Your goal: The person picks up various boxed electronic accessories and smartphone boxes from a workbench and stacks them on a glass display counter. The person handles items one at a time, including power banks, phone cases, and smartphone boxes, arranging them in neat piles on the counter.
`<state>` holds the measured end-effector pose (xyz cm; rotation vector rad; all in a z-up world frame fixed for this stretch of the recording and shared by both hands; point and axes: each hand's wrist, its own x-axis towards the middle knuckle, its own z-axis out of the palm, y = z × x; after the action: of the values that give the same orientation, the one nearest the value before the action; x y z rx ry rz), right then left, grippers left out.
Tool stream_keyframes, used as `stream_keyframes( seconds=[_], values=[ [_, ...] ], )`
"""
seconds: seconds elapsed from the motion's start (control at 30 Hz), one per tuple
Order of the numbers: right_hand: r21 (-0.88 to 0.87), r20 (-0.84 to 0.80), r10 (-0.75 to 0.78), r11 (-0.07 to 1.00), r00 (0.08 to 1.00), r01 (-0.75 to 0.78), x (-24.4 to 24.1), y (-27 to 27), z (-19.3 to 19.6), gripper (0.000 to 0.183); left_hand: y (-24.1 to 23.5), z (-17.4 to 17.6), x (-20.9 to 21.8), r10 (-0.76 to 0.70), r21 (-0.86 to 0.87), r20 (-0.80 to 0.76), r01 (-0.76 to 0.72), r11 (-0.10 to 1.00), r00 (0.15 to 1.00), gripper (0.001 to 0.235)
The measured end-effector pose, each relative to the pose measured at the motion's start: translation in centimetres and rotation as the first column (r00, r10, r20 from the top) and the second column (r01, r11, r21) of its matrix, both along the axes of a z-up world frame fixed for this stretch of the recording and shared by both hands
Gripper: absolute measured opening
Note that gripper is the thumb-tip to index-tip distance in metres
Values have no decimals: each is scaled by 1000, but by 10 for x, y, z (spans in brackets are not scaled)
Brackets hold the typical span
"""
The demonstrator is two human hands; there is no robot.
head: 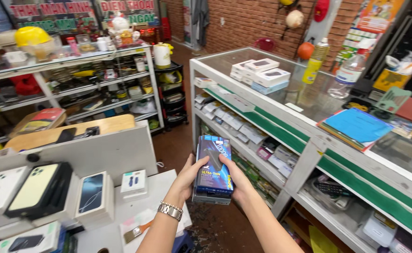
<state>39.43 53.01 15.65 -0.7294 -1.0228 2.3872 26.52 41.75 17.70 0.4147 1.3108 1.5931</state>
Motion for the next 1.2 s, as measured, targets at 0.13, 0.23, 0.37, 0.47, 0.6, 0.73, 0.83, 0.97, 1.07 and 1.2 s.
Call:
stream_keyframes(
  seconds=[0.13, 0.23, 0.37, 0.47, 0.6, 0.73, 0.83, 0.97, 1.07, 1.2],
  values=[
    [20, -24, -141, 990, 990, 141, 47, 54, 23, 55, 81, 5, 32, -79, 143, 68, 68, 987, 995, 76],
    [188, 71, -280, 946, 957, 262, 77, 79, 43, 61, 140, 11, 37, -191, 207, 98, 168, 964, 977, 51],
    [257, -19, -426, 872, 904, 416, 91, 128, 56, 67, 227, 17, 47, -341, 218, 146, 306, 927, 929, 40],
    [238, -28, -528, 821, 849, 519, 92, 180, 55, 61, 286, 19, 49, -411, 227, 96, 382, 896, 907, 44],
    [168, -64, -582, 795, 811, 583, 78, 277, 55, 47, 371, 33, 34, -338, 206, -19, 334, 920, 941, 56],
    [54, -45, -656, 751, 753, 658, 50, 381, 58, 39, 451, 51, 14, -217, 280, -213, 272, 921, 953, 64],
    [86, -116, -690, 710, 715, 699, 28, 446, 55, 44, 500, 57, 7, -54, 341, -410, 207, 917, 911, 66],
    [54, -71, -772, 629, 632, 775, -3, 517, 45, 52, 546, 36, 6, 221, 265, -678, -47, 963, 701, 72],
    [124, -92, -812, 565, 576, 816, -27, 553, 35, 64, 576, 12, 9, 212, 218, -644, -89, 972, 736, 89],
    [504, 129, -797, 565, 590, 654, -40, 584, 14, 74, 616, -24, 22, 141, 191, -504, -50, 980, 852, 97]
  ],
)
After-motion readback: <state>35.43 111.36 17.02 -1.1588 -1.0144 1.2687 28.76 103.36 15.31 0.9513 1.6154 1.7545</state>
